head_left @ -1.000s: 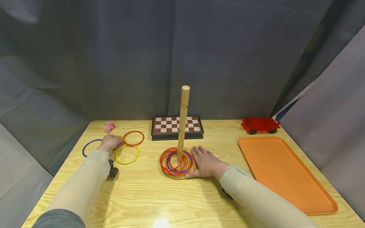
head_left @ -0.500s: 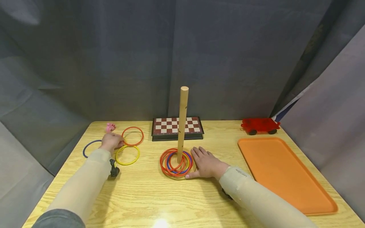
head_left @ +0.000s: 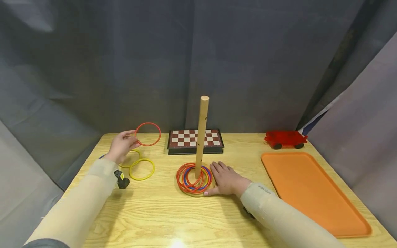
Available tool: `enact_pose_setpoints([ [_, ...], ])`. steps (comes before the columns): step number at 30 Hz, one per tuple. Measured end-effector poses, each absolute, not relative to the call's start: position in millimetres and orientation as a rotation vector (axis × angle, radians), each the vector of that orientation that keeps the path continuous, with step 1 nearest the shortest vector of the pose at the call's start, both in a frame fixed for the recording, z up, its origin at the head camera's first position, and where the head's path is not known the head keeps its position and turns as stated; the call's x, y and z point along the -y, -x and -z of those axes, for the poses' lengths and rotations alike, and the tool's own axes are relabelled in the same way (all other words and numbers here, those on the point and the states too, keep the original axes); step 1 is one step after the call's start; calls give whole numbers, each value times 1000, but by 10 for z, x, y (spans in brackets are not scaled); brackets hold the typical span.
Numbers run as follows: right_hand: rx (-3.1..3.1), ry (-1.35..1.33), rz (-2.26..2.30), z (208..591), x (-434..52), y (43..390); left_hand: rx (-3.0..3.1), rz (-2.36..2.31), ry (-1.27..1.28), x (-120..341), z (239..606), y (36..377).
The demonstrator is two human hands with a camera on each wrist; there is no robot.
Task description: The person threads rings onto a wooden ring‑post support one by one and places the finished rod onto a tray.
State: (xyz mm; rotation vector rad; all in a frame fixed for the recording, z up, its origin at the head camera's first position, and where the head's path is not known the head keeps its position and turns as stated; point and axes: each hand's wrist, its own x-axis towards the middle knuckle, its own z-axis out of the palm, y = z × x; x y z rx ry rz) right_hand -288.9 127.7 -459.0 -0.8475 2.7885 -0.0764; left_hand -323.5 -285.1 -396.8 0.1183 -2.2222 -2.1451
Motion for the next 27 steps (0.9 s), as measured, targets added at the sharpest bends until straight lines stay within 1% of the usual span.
enact_pose_setpoints([
  [5, -2792, 842, 86, 4576, -1302, 2887, 2101, 2266, 20, 2558, 3465, 3183],
  [12, -2796, 842, 68, 4567, -1327, 2906, 1907, 2435, 244, 1980, 2701, 3002],
  [16, -2799, 858, 74, 4575, -1312, 2928, 1803, 2499, 360, 1691, 2359, 2900],
  [21, -2792, 857, 80, 4589, -1279, 2925, 1776, 2490, 417, 1506, 2156, 2815],
  [27, -2794, 831, 54, 4584, -1273, 2880, 1761, 2427, 317, 1527, 2094, 2777],
])
